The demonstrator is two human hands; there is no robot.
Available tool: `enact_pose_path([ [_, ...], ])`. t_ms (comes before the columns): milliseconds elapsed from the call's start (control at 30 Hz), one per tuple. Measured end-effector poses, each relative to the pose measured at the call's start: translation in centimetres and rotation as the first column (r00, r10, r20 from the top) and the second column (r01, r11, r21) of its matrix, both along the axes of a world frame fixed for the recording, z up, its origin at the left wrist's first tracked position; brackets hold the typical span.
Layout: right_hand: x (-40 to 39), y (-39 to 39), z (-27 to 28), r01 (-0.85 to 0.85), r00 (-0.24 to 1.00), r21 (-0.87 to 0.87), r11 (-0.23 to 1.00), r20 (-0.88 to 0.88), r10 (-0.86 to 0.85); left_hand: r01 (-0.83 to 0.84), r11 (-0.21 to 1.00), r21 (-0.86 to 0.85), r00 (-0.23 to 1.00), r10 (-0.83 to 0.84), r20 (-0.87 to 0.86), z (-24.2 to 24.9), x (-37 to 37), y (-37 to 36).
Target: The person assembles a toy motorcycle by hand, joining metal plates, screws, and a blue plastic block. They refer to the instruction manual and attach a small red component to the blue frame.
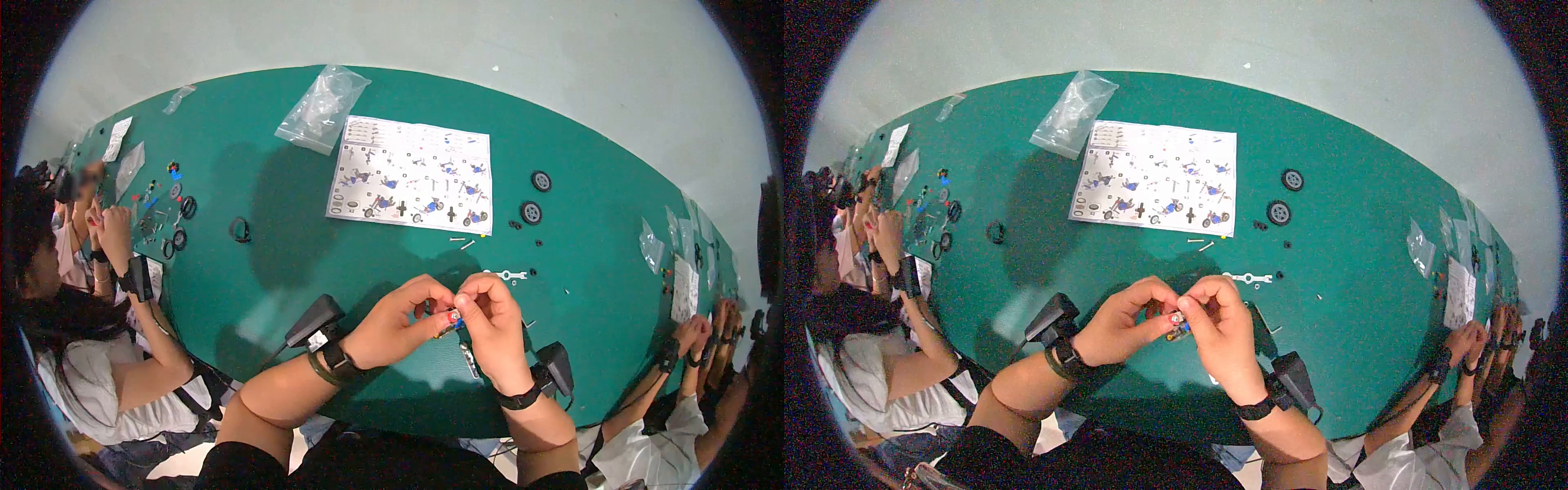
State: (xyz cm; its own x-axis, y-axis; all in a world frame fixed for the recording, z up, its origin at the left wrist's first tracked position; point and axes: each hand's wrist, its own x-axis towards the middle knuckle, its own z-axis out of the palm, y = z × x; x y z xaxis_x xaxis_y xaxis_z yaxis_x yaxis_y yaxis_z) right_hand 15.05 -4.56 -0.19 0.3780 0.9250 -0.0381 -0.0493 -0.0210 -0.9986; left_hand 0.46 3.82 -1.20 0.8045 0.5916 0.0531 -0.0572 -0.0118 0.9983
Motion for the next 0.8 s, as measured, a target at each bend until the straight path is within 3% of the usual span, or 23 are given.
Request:
enact_pose_path([
  [100,0.1,-0.1,-0.4,0.004,0.995,0.031,0.999,0.100,-0.007,0.003,1.000,0.016,1.000,-0.003,0.022,-0.3,-0.1,0.0],
  [200,0.3,-0.3,-0.2,-0.049,0.996,0.006,0.999,0.072,0.049,0.036,0.999,0.008,0.999,-0.037,0.017,-0.3,-0.4,0.3],
  [300,0.2,-0.1,1.3,-0.113,0.960,0.041,0.993,-0.253,0.120,0.030,0.995,-0.092,0.999,-0.026,0.040,-0.1,-0.5,0.5],
  [367,0.5,-0.2,1.2,-0.155,0.946,0.032,0.987,-0.284,0.157,0.037,0.986,-0.162,0.998,-0.029,0.054,-0.1,-0.7,0.7],
  [467,0.6,-0.3,0.8,-0.165,0.920,0.008,0.986,-0.360,0.157,0.038,0.999,0.013,0.997,-0.039,0.071,-0.1,-0.7,1.1],
  [600,0.7,-0.3,0.6,-0.173,0.879,-0.020,0.985,-0.455,0.145,0.024,1.000,-0.002,0.996,-0.023,0.081,0.2,-0.6,1.1],
  [667,0.7,-0.3,0.4,-0.183,0.881,-0.008,0.983,-0.445,0.161,0.039,0.995,-0.093,0.996,-0.031,0.086,0.2,-0.6,1.1],
  [800,0.8,-0.3,0.3,-0.206,0.902,-0.015,0.978,-0.390,0.184,0.087,0.995,-0.053,0.992,-0.082,0.092,-0.1,-0.8,1.4],
])
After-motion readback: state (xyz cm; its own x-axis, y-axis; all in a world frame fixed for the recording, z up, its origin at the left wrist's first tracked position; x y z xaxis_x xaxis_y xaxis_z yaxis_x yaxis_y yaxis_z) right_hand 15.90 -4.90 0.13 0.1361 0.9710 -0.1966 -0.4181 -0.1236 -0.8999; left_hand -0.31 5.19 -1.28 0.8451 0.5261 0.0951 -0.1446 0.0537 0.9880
